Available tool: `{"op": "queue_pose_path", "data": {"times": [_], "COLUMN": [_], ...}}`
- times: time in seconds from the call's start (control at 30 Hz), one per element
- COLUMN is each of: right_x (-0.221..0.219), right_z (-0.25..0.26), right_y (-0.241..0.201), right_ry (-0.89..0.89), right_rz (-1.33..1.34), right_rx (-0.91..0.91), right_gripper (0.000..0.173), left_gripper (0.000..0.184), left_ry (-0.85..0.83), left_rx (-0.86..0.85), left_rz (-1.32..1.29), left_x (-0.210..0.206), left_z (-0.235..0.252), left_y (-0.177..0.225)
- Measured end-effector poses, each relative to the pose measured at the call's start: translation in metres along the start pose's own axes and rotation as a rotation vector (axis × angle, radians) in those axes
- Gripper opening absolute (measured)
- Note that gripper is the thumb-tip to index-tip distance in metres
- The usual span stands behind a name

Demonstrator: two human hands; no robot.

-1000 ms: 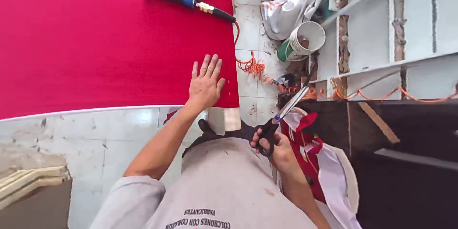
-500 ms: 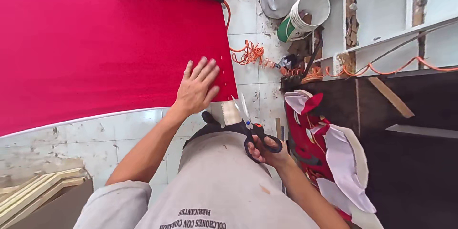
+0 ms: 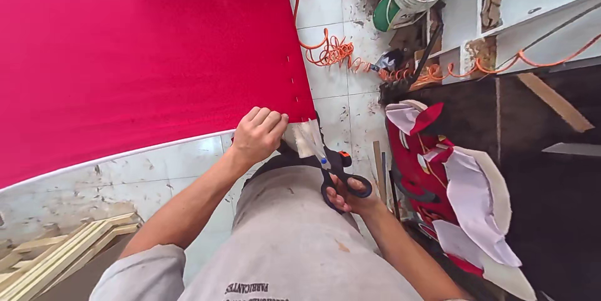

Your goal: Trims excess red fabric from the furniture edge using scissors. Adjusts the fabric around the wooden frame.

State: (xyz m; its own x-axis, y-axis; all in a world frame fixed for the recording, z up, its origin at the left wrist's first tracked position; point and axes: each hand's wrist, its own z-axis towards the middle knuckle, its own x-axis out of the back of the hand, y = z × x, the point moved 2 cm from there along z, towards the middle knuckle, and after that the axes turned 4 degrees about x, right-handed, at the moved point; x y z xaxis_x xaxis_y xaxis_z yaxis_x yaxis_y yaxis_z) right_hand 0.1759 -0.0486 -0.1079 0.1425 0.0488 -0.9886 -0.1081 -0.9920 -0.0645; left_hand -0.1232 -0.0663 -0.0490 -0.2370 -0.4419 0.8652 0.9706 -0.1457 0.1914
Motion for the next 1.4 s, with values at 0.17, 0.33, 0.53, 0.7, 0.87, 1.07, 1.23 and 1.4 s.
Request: {"op": "queue_pose_path", "data": {"times": [0.17, 0.33, 0.53, 0.7, 0.87, 1.07, 1.23, 1.4], "right_x": [0.003, -0.002, -0.008, -0.014, -0.020, -0.035, -0.036, -0.044], "right_z": [0.009, 0.025, 0.034, 0.048, 0.051, 0.054, 0.047, 0.051], "right_y": [0.012, 0.023, 0.029, 0.028, 0.026, 0.009, 0.000, -0.011], "right_ry": [-0.010, -0.009, 0.097, 0.076, 0.098, 0.122, 0.121, 0.120], "right_rz": [-0.007, -0.111, -0.288, -0.279, -0.252, -0.251, -0.213, -0.159], "right_rx": [0.059, 0.138, 0.201, 0.220, 0.264, 0.210, 0.171, 0.107], "right_gripper": [0.042, 0.039, 0.037, 0.040, 0.040, 0.041, 0.039, 0.038], "left_gripper": [0.016, 0.016, 0.017, 0.017, 0.017, 0.016, 0.015, 0.015], "left_ry": [-0.008, -0.018, -0.031, -0.022, -0.008, 0.027, 0.062, 0.101], "left_rx": [0.003, -0.015, -0.008, -0.019, -0.010, 0.015, 0.070, 0.098], "left_rz": [-0.008, -0.007, -0.010, -0.023, -0.039, -0.076, -0.119, -0.116], "left_x": [0.003, 0.003, 0.002, 0.001, 0.005, 0.005, 0.008, 0.008], "left_z": [0.003, 0.003, 0.002, 0.001, 0.001, 0.001, 0.002, 0.006], "left_y": [0.004, 0.004, 0.004, 0.002, 0.002, 0.000, -0.001, -0.003]}}
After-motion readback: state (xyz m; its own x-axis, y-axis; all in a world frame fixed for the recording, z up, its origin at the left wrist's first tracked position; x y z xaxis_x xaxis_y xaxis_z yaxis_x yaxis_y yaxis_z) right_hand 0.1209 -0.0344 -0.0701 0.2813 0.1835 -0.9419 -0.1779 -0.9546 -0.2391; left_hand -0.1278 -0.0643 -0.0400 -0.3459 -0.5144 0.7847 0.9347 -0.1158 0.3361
